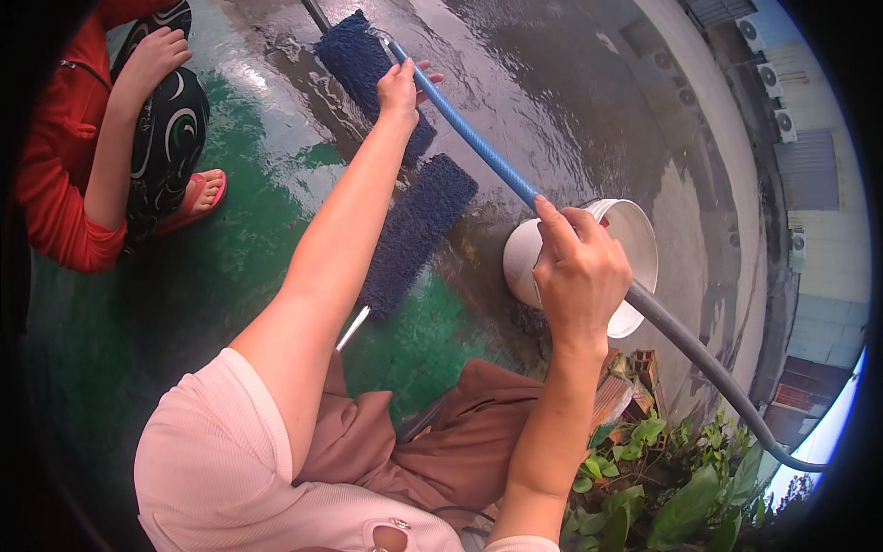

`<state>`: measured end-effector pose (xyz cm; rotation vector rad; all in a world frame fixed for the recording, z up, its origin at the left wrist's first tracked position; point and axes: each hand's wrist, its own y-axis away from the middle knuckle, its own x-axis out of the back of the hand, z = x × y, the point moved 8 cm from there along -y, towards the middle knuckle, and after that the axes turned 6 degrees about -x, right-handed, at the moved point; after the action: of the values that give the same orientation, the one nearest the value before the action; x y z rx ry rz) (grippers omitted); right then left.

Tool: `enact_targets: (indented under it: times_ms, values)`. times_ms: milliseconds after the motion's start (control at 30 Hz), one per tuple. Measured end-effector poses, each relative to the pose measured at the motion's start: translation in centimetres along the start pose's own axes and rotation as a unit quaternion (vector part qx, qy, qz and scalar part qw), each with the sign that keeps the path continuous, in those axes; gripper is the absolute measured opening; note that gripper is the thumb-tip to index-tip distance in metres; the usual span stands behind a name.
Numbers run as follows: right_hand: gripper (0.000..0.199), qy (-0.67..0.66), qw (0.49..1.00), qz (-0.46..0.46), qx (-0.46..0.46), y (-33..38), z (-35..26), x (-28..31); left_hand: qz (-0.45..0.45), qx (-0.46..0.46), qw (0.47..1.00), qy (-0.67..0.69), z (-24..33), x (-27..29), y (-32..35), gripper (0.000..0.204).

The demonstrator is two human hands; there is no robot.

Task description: The person mops a green-painted floor with a flat mop, then rinses the mop head with a hose and pours water from a red scoop onto the floor. The person continues mopping the wet area while another person is present nearby.

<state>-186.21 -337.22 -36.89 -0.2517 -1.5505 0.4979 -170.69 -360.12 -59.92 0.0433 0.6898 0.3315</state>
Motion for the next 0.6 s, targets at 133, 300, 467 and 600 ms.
enact_targets:
  times_ms: [133, 300, 467, 600]
  values:
    - [0.025, 0.003, 1.0, 0.004, 0.0, -0.2, -0.5, 0.3, -0.018, -0.009, 1.0, 0.007, 1.1, -0.6, -0.4, 0.026]
    - [0.025, 0.003, 1.0, 0.004, -0.003, -0.3, -1.0, 0.3, -0.015, -0.009, 0.999, 0.028, 1.6, -0.6, -0.9, 0.026]
    - [0.025, -0.002, 1.0, 0.001, -0.002, -0.2, -1.2, 0.4, 0.0, 0.001, 1.0, 0.023, 1.4, -0.1, -0.5, 0.026]
    - [0.025, -0.004, 1.0, -0.003, -0.004, 0.0, -1.0, 0.4, 0.013, 0.003, 0.999, 0.03, 1.0, 0.1, 0.0, 0.025]
